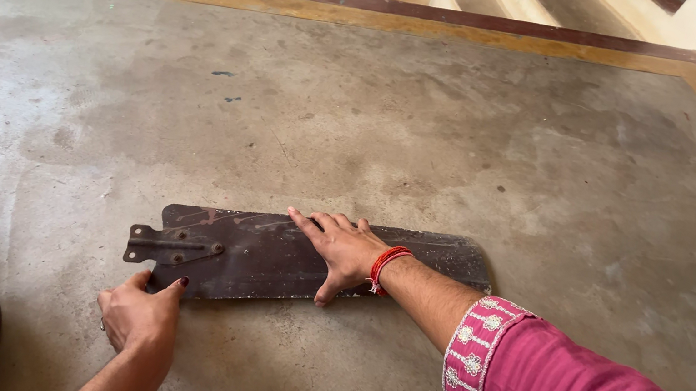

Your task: The person uses a screwdriver to loosen and remove screws from the fan blade mounts, then detaches one fan blade from the motor housing. The blade is set aside on the floor.

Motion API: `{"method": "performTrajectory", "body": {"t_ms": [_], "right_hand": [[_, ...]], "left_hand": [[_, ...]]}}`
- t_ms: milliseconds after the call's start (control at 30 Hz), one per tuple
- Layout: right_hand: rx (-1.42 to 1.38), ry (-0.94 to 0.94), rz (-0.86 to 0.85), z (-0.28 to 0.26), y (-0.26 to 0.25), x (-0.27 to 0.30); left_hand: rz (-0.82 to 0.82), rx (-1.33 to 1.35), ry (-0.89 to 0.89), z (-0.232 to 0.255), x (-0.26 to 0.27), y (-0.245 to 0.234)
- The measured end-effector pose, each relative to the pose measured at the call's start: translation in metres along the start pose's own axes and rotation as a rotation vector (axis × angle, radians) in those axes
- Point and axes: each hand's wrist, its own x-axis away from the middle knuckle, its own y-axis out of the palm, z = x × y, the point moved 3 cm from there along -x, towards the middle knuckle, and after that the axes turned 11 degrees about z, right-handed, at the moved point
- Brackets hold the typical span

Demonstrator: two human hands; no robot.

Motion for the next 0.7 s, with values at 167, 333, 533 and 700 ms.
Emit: {"method": "performTrajectory", "body": {"t_ms": [167,333,533,700], "right_hand": [[0.002,-0.027,0.018,-0.009,0.003,-0.011],[-0.012,-0.028,0.006,-0.011,0.009,-0.016],[-0.008,-0.02,0.027,-0.004,0.014,-0.02],[-0.01,-0.027,0.003,-0.004,0.02,-0.023]], "left_hand": [[0.002,0.023,-0.043,-0.008,-0.011,-0.001],[0.032,0.014,-0.033,-0.017,-0.02,0.008],[0.079,-0.078,0.045,-0.018,-0.024,0.013],[0.019,-0.033,-0.046,-0.021,-0.021,0.016]]}}
